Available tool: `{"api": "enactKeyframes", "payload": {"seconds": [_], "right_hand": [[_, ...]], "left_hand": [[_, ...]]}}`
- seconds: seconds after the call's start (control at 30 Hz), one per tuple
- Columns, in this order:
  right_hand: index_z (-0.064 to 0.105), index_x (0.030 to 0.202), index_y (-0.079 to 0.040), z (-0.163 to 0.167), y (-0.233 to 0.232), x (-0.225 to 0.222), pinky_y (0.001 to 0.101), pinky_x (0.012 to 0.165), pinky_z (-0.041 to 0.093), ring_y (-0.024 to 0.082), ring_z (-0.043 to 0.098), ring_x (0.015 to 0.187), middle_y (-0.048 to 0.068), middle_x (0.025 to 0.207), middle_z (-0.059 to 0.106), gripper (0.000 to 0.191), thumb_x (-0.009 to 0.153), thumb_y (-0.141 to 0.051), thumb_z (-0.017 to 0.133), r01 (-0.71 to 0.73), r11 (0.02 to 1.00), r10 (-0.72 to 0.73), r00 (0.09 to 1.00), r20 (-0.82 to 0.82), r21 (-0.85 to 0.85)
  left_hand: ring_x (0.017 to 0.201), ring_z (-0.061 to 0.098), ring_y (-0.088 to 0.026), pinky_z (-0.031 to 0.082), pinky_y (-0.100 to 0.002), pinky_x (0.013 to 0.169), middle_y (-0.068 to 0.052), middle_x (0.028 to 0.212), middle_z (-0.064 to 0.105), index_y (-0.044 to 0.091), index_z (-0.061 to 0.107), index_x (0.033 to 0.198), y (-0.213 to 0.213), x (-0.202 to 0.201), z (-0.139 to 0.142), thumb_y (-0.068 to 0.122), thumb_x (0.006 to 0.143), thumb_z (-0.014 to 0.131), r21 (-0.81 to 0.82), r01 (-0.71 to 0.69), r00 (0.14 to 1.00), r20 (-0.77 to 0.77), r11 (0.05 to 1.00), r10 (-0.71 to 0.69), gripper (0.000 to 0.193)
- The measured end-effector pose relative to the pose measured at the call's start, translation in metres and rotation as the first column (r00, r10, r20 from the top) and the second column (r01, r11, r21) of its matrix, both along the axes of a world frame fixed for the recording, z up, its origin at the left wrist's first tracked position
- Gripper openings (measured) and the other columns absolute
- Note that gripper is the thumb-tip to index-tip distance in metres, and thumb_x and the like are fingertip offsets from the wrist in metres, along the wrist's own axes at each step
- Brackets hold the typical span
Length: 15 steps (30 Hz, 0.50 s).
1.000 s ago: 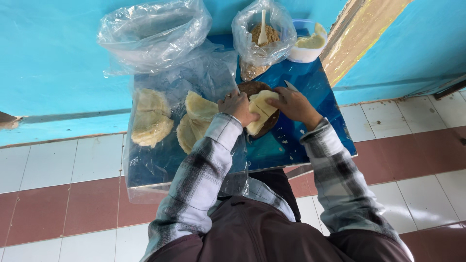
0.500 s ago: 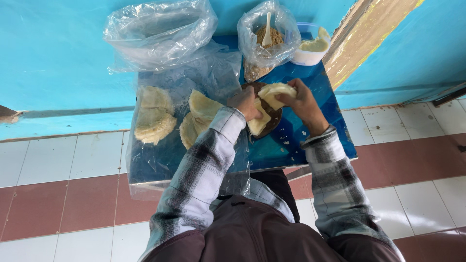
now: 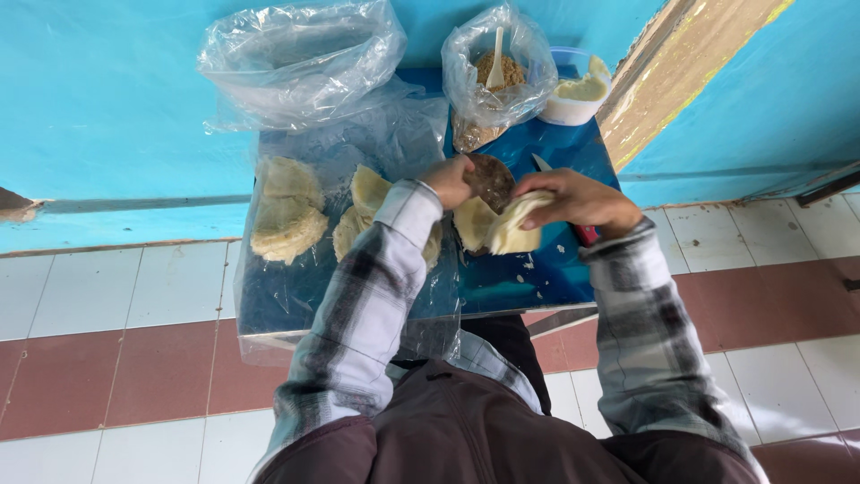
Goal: The person shapes round dough discs by hand on a plastic-covered board, pressing and stretching each piece of dough into a flat circle. They then use a knife to cut the shaped dough discs in half and stack the pieces on the board.
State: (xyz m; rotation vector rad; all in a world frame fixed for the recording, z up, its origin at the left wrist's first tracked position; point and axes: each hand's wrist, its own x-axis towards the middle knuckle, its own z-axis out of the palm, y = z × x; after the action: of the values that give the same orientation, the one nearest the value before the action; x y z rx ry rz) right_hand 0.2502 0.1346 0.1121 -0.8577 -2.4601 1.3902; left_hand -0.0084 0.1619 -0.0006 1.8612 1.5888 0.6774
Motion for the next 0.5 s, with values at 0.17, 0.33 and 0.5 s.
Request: {"api": "enactKeyframes", "payload": {"seconds": [0.17,0.33,0.5], "right_hand": [[0.072,0.119,-0.006,-0.009,0.025,-0.062,0.0331,0.089,0.054,0.018,0.07,0.101,0.006,0.109,0.077,0.052,0.076,-0.03,0.085,-0.179,0.979,0.162,0.973,0.162,0.098],[0.075,0.115,-0.007,-0.024,0.034,-0.088,0.0362,0.09,0.053,0.025,0.069,0.105,0.01,0.112,0.074,0.049,0.075,-0.034,0.086,-0.28,0.917,0.232,0.954,0.189,0.286],[0.069,0.116,-0.006,-0.037,0.043,-0.084,0.0404,0.088,0.053,0.031,0.067,0.106,0.014,0.112,0.07,0.063,0.068,-0.041,0.088,-0.211,0.907,0.129,0.963,0.237,0.365]], "left_hand": [[0.096,0.075,-0.025,0.057,-0.036,0.086,-0.013,0.106,0.076,0.009,0.071,0.116,-0.017,-0.03,-0.004,0.019,0.09,0.064,0.014,-0.14,0.968,0.214,0.99,0.134,0.029],[0.091,0.078,-0.024,0.059,-0.036,0.081,-0.013,0.102,0.077,0.007,0.069,0.115,-0.064,-0.043,0.007,0.016,0.096,0.055,-0.01,-0.227,0.905,0.368,0.974,0.215,0.026],[0.096,0.072,-0.028,0.056,-0.038,0.082,-0.016,0.105,0.075,0.003,0.07,0.113,-0.098,-0.034,0.014,0.013,0.095,0.063,0.278,-0.262,0.941,0.284,0.924,0.181,0.022]]}}
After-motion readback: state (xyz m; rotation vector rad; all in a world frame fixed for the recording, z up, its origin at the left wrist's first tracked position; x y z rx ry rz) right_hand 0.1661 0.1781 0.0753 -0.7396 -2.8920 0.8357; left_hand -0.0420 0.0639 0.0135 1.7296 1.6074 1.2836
